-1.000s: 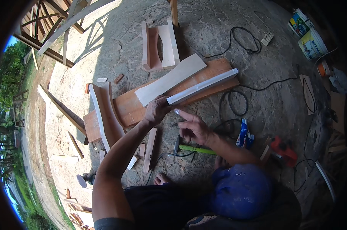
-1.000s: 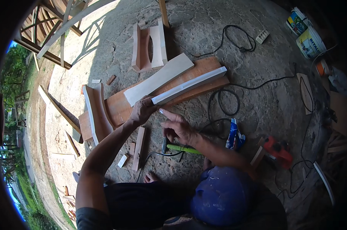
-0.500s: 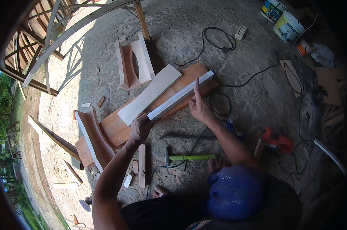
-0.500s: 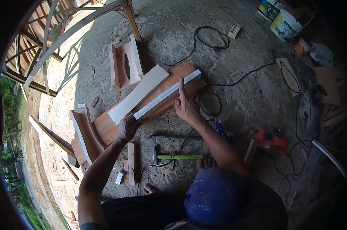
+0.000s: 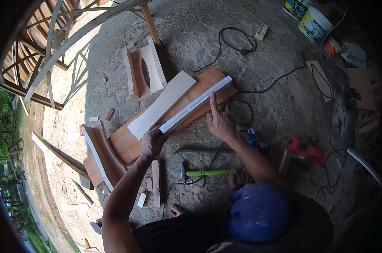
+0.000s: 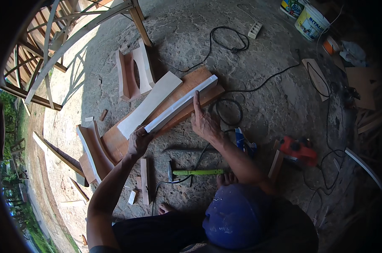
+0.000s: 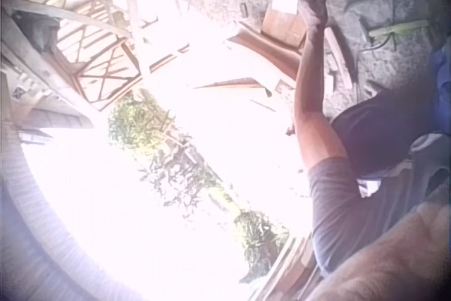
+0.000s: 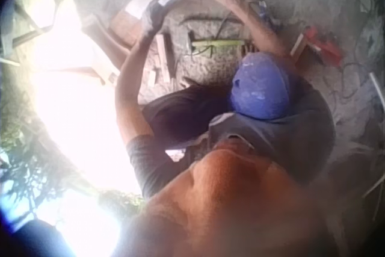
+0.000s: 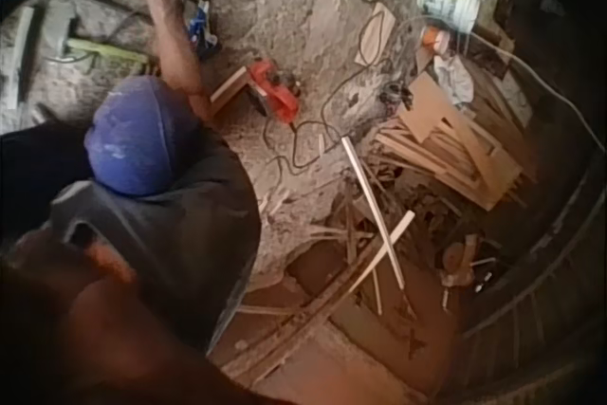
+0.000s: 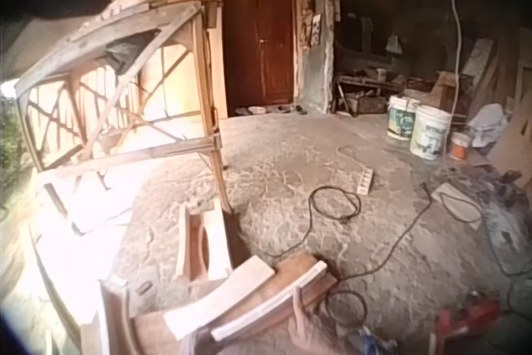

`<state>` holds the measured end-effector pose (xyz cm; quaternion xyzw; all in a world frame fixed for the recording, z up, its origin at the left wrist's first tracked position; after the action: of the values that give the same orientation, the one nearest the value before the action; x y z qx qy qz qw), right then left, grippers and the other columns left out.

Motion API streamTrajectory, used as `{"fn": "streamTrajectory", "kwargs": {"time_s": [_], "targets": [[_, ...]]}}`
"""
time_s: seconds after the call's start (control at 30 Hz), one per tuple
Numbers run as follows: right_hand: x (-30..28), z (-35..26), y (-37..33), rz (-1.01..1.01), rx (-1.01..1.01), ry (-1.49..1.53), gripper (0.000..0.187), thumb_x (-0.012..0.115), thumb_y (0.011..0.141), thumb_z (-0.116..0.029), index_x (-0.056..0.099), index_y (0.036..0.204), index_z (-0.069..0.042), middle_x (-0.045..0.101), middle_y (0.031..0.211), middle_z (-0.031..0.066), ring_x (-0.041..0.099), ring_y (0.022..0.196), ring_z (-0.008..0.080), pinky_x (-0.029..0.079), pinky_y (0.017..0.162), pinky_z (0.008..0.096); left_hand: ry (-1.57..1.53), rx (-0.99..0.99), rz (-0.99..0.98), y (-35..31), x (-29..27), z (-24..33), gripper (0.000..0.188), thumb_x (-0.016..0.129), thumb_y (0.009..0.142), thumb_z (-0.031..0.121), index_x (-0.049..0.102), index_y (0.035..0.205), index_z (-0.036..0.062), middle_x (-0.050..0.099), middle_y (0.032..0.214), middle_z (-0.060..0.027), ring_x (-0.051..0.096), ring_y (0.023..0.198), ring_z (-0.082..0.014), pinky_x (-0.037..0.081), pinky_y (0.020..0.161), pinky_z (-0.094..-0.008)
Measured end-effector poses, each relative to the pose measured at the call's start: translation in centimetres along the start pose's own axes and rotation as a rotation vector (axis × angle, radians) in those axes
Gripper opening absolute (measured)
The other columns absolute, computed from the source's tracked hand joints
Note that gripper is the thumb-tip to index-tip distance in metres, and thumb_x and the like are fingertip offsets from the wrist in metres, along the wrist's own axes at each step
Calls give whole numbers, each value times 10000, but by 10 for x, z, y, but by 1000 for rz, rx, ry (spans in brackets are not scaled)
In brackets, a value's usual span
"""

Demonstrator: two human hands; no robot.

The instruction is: The person sits on the ground and assembles a wooden structure by joining white and brown wooden pieces. They use a hammer to drive nails into the joints, securing the components together. The person repeatedly aligns the pieces and hammers them to form a larger frame.

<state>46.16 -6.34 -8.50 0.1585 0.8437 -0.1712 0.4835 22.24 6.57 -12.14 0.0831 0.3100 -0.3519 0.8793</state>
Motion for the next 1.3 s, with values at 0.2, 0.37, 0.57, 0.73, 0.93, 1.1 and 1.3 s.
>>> {"fn": "streamTrajectory", "kwargs": {"time_s": [0.2, 0.37, 0.57, 0.73, 0.93, 1.1, 1.3], "targets": [[53, -24, -27, -152, -331, -222, 874, 608, 919, -182, 84, 1610, -74, 687, 736, 238, 691, 655, 405, 554, 622, 504, -50, 70, -9, 3, 5, 7, 347, 735, 847, 101, 717, 1193, 84, 698, 1066, -151, 684, 959, -301, 548, 852, -391], [8, 2, -19, 18, -158, 229, 627, 609, 958, -240, 420, 1551, -170, 642, 674, 178, 656, 633, 390, 521, 658, 464, 109, 73, -13, 1, -1, 5, 301, 668, 858, 15, 692, 1158, 33, 683, 984, -146, 692, 928, -227, 553, 808, -351], [-61, 116, 37, 466, -67, 379, 789, 608, 910, -22, 263, 1613, -117, 685, 1099, 196, 654, 770, 202, 552, 732, 349, 119, 88, 341, -19, -79, -20, 313, 574, 865, -31, 663, 1145, 78, 694, 1065, -170, 695, 939, -319, 548, 789, -408], [-44, 132, 70, 261, -72, 614, 1029, 640, 808, 40, 92, 1651, -179, 468, 1505, 249, 635, 796, 177, 563, 767, 322, 294, -150, 385, -27, -138, -46, 538, 746, 874, 282, 585, 1341, 68, 596, 1287, -195, 596, 1173, -353, 491, 984, -453], [-42, 116, 79, 90, -83, 656, 1108, 698, 784, -11, 43, 1653, -216, 449, 1518, 269, 633, 828, 146, 553, 794, 320, 583, -154, 5, 1, -98, -35, 1085, 879, 703, 445, 350, 1546, 13, 393, 1568, -233, 362, 1453, -388, 294, 1209, -472], [-39, 115, 85, 31, -135, 686, 1085, 707, 835, 5, 24, 1653, -195, 483, 1486, 196, 568, 879, 146, 529, 848, 321, 507, -133, -124, 17, -82, -47, 1137, 897, 682, 448, 327, 1549, -17, 391, 1568, -236, 364, 1457, -389, 296, 1216, -464], [-36, 119, 90, 35, -182, 681, 1045, 692, 868, -8, 24, 1654, -174, 446, 1525, 179, 570, 1039, 185, 506, 897, 346, 457, -106, -78, 19, -73, -39, 1102, 880, 714, 496, 348, 1528, -21, 425, 1533, -236, 391, 1436, -384, 329, 1200, -453]]}}
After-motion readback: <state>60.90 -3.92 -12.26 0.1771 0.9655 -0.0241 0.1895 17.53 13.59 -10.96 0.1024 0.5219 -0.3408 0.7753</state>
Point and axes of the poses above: each hand's wrist, its own y-axis towards the middle knuckle, its own x-axis out of the palm, z = x × y, the point moved 10 cm from there along y, towards the middle knuckle
